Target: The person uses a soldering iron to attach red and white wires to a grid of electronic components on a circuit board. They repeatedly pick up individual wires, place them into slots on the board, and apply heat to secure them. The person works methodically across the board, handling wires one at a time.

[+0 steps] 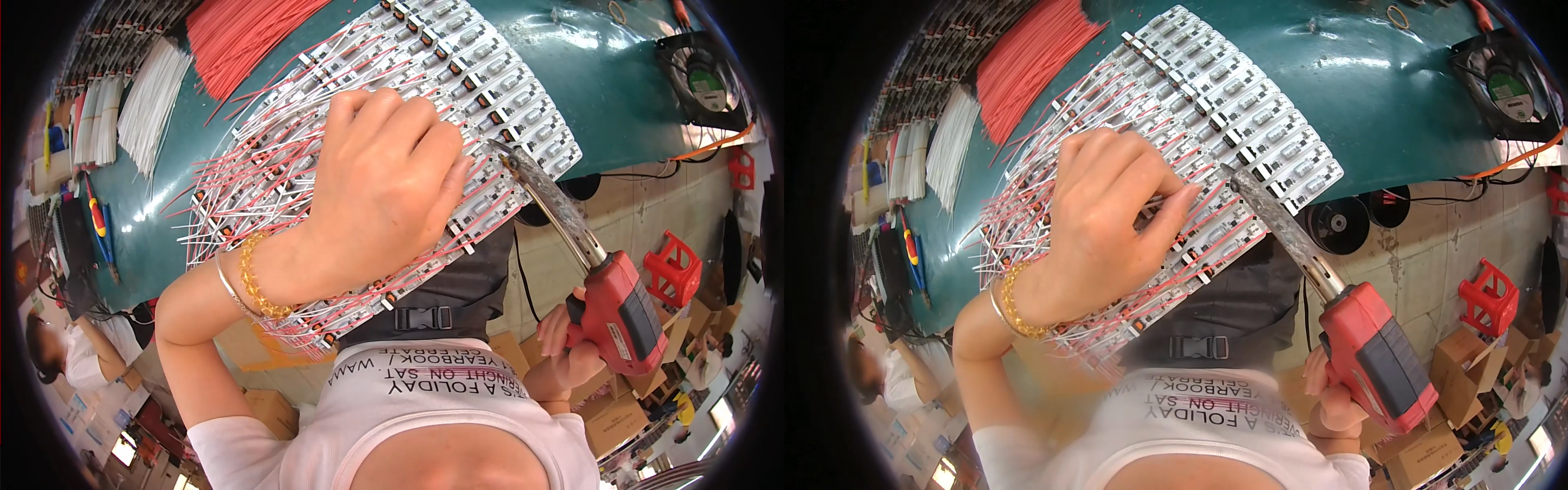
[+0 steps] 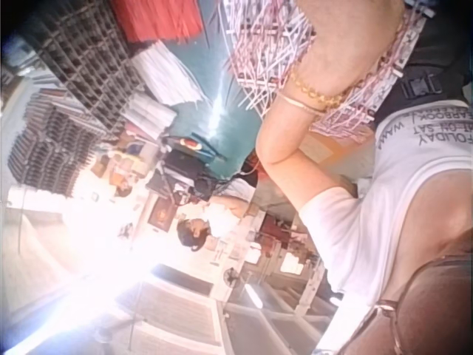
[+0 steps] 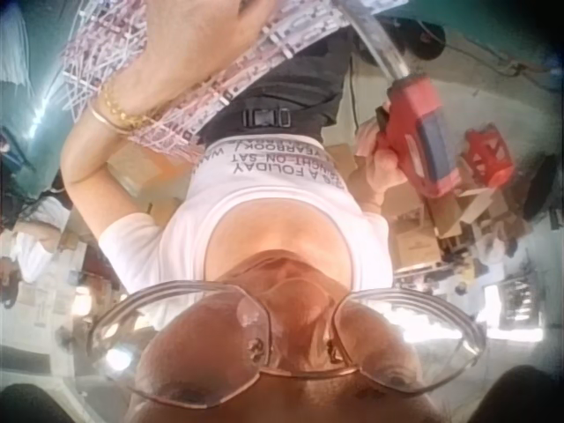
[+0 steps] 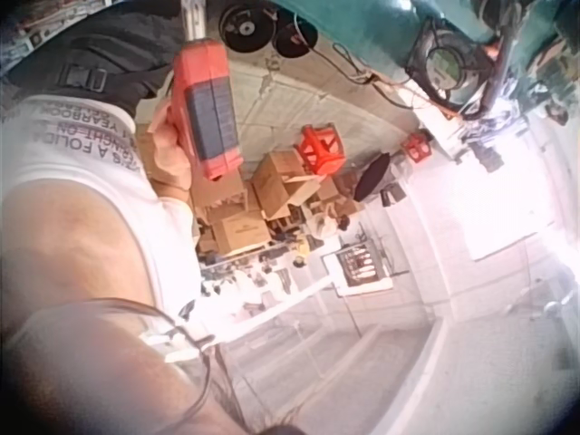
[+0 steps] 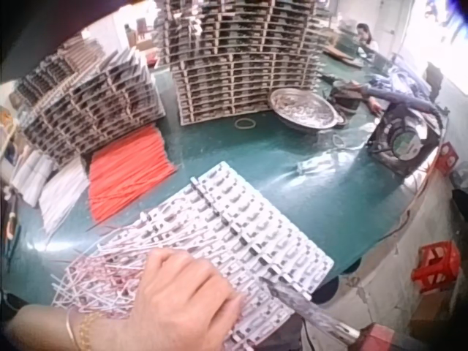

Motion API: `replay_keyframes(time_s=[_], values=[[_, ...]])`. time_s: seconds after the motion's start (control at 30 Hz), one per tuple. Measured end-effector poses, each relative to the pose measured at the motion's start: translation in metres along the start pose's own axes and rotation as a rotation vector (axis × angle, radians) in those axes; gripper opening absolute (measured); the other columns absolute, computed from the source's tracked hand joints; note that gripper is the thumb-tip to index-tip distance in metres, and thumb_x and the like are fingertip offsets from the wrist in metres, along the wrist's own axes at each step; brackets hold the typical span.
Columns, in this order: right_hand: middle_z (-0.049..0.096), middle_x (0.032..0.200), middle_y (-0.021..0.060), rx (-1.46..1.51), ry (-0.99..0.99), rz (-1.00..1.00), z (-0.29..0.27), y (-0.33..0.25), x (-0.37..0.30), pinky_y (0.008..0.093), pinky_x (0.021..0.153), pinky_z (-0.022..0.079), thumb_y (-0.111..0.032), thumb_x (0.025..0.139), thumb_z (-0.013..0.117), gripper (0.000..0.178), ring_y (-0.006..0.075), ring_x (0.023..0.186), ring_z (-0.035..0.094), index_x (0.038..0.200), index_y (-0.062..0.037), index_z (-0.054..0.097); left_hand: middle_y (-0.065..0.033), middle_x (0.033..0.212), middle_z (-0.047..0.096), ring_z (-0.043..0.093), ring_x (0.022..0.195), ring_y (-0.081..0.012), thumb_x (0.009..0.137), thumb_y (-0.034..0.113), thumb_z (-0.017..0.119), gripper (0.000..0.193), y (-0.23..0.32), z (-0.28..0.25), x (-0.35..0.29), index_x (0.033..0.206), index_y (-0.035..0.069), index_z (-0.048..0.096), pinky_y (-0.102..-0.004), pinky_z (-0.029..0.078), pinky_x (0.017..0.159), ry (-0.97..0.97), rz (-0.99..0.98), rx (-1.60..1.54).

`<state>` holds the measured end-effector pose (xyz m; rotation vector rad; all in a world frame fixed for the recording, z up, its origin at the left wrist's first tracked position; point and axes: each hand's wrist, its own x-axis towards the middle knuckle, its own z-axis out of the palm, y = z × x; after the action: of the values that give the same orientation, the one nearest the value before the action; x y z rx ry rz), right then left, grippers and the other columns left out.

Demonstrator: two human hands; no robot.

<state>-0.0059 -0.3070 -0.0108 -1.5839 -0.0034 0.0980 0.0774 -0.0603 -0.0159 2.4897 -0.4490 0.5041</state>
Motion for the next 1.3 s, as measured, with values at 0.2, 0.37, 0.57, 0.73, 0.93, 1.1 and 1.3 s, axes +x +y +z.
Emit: replay_keyframes(time_s=[0.2,0.37,0.57,0.73,0.93,1.1,1.3], values=[[0.042,0.044,-0.0018,-0.056,0.002,0.008,0.003,-0.004,0.002,0.0217,0.037,0.033,-0.059,0.080,0.056,0.081,0.0089,0.035,0.039,0.117,0.0118,0.041,-0.0035,0.066,0.048,0.046,0.066,-0.0221,0.065,0.003,0.070,0.017,0.000,0.000,0.000,0.065,0.008,0.053,-0.0345,0.033,0.067,0.005,0.009,0.006],[0.042,0.044,-0.0020,-0.033,-0.004,0.000,-0.005,-0.001,-0.001,0.0215,0.038,0.033,-0.060,0.079,0.056,0.083,0.0090,0.036,0.039,0.118,0.0114,0.041,-0.0036,0.066,0.048,0.046,0.065,-0.0219,0.066,0.003,0.070,0.018,0.000,-0.001,0.001,0.064,0.007,0.053,-0.0341,0.033,0.066,-0.003,0.007,0.009],[0.041,0.045,-0.0023,-0.015,-0.024,0.036,-0.008,0.001,-0.003,0.0223,0.040,0.034,-0.063,0.078,0.054,0.086,0.0096,0.037,0.039,0.120,0.0104,0.039,-0.0037,0.067,0.051,0.048,0.067,-0.0220,0.066,0.004,0.071,0.015,0.001,-0.001,0.000,0.066,0.007,0.056,-0.0337,0.034,0.068,0.000,-0.004,-0.003],[0.041,0.045,-0.0022,0.019,0.056,0.005,-0.005,-0.002,-0.007,0.0225,0.039,0.035,-0.064,0.078,0.053,0.086,0.0098,0.036,0.038,0.121,0.0094,0.039,-0.0039,0.071,0.054,0.051,0.070,-0.0220,0.066,0.004,0.071,0.012,-0.003,-0.010,0.004,0.068,0.007,0.060,-0.0337,0.036,0.071,0.052,-0.005,-0.120],[0.042,0.045,-0.0016,0.020,0.056,0.015,-0.011,0.003,-0.013,0.0229,0.039,0.035,-0.064,0.078,0.053,0.085,0.0102,0.037,0.039,0.120,0.0081,0.040,-0.0027,0.073,0.052,0.049,0.071,-0.0208,0.066,0.004,0.071,0.014,0.006,-0.002,0.000,0.068,0.008,0.058,-0.0341,0.034,0.073,-0.038,-0.017,-0.114],[0.044,0.047,0.0001,-0.003,0.024,0.035,-0.013,0.001,-0.014,0.0233,0.039,0.035,-0.062,0.078,0.055,0.079,0.0109,0.037,0.041,0.114,0.0070,0.043,-0.0021,0.073,0.052,0.049,0.071,-0.0202,0.065,0.004,0.071,0.014,0.006,0.001,0.002,0.068,0.008,0.058,-0.0339,0.034,0.072,-0.049,0.003,-0.090],[0.045,0.047,0.0019,-0.134,0.030,0.051,-0.013,0.001,-0.016,0.0240,0.041,0.037,-0.060,0.079,0.056,0.074,0.0119,0.039,0.042,0.109,0.0060,0.044,-0.0015,0.072,0.052,0.049,0.069,-0.0195,0.064,0.004,0.071,0.014,0.004,0.001,0.000,0.066,0.008,0.057,-0.0342,0.034,0.072,-0.043,0.032,-0.054]])
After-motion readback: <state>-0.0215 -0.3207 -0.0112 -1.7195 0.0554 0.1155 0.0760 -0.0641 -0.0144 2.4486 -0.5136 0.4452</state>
